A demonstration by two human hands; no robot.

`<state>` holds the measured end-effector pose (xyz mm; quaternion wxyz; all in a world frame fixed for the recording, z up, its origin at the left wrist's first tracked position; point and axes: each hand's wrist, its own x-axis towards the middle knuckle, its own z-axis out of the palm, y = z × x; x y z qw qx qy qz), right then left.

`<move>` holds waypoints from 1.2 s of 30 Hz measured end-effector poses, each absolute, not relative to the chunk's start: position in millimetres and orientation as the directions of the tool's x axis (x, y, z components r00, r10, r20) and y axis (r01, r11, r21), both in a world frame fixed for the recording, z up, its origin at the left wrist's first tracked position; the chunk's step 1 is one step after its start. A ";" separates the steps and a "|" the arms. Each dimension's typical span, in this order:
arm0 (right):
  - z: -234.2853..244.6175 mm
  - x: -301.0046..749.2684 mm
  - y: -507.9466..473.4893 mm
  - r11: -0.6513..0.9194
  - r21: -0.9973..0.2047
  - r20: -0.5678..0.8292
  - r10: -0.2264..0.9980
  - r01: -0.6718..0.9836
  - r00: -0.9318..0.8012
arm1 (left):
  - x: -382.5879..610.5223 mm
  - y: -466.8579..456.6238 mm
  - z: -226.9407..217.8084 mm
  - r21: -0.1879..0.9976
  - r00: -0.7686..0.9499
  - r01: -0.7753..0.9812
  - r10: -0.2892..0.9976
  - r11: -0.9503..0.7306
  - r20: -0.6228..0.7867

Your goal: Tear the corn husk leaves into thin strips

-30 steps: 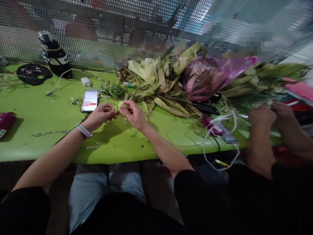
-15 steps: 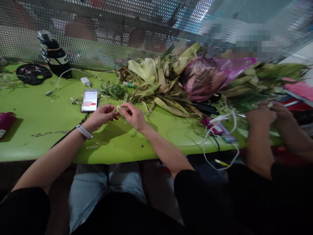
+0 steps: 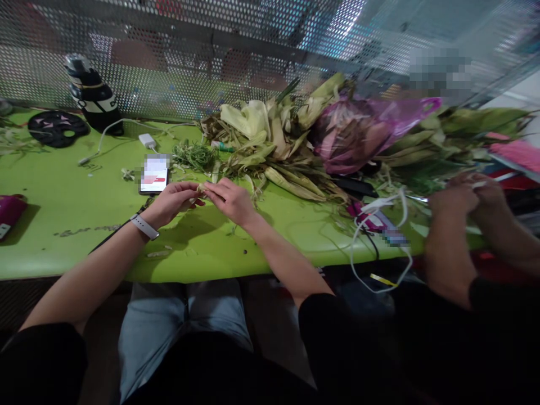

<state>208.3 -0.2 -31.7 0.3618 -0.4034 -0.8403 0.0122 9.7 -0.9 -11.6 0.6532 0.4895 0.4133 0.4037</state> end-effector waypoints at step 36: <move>-25.6 205.7 -5.4 0.601 -0.593 0.523 0.794 0.536 -0.311 | 11.1 -3.7 -22.0 0.975 0.400 0.127 0.909 -0.181 0.117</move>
